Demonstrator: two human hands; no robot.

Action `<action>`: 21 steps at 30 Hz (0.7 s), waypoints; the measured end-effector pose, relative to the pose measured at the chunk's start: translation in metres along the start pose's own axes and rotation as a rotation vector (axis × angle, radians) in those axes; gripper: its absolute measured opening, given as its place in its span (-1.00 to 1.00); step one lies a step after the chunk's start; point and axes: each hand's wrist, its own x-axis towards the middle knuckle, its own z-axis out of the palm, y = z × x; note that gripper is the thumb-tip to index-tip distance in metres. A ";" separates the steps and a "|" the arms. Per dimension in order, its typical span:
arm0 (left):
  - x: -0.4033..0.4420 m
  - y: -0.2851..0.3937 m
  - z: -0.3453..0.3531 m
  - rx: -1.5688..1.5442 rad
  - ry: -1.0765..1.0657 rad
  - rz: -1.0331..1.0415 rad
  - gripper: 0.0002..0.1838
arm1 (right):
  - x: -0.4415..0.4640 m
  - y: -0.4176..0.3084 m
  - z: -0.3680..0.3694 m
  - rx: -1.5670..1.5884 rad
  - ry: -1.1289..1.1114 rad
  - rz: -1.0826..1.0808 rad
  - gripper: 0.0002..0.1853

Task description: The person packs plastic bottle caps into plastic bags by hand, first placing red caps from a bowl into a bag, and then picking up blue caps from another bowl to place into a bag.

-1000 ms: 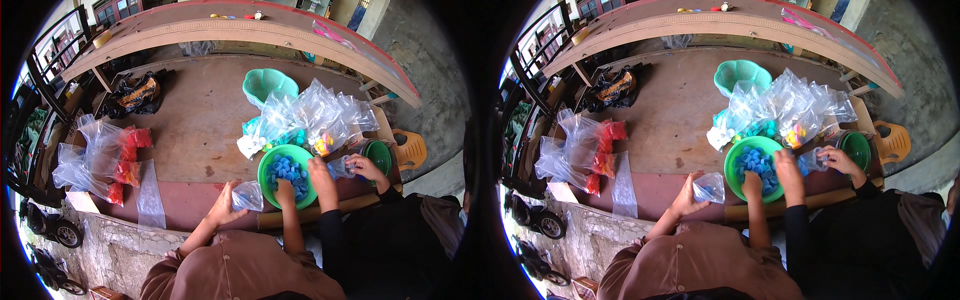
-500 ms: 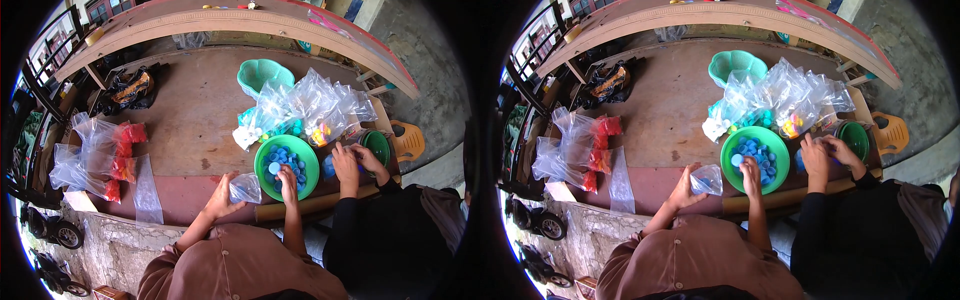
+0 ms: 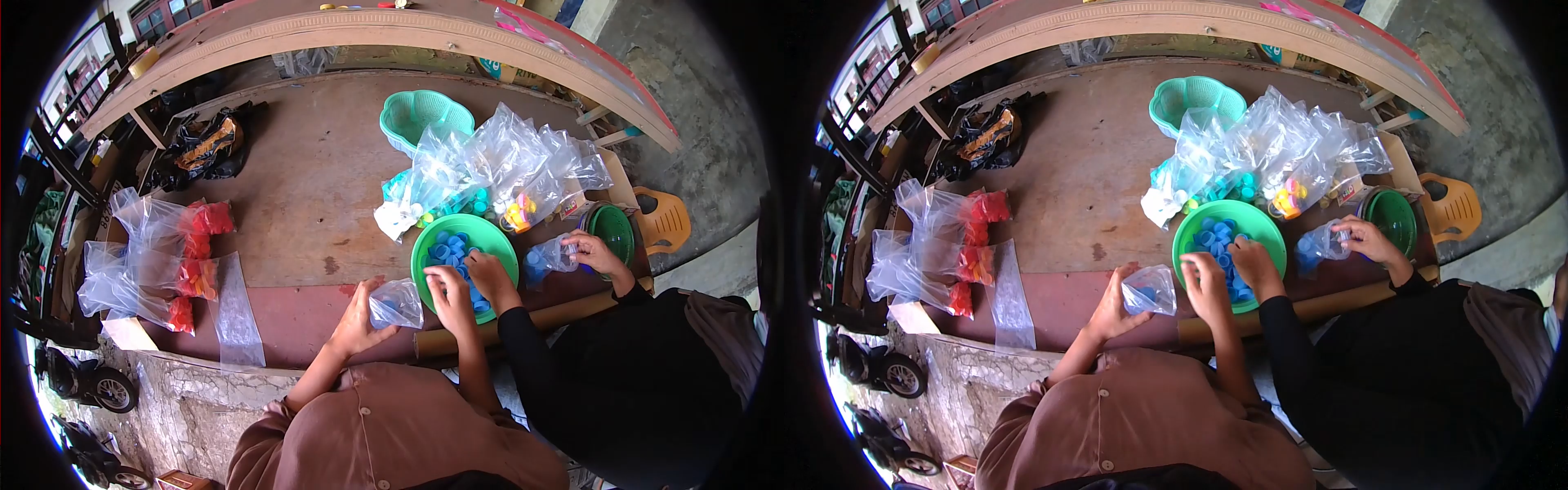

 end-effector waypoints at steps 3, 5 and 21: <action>0.001 0.003 -0.001 -0.007 0.002 0.003 -0.09 | -0.001 0.035 0.000 -0.138 0.025 0.139 -0.82; 0.002 0.007 -0.003 -0.020 0.005 0.003 -0.13 | -0.002 0.063 0.003 -0.274 -0.003 0.079 -0.80; 0.000 0.001 -0.002 -0.019 0.025 0.014 -0.18 | -0.002 0.084 0.010 -0.774 -0.176 0.078 -0.74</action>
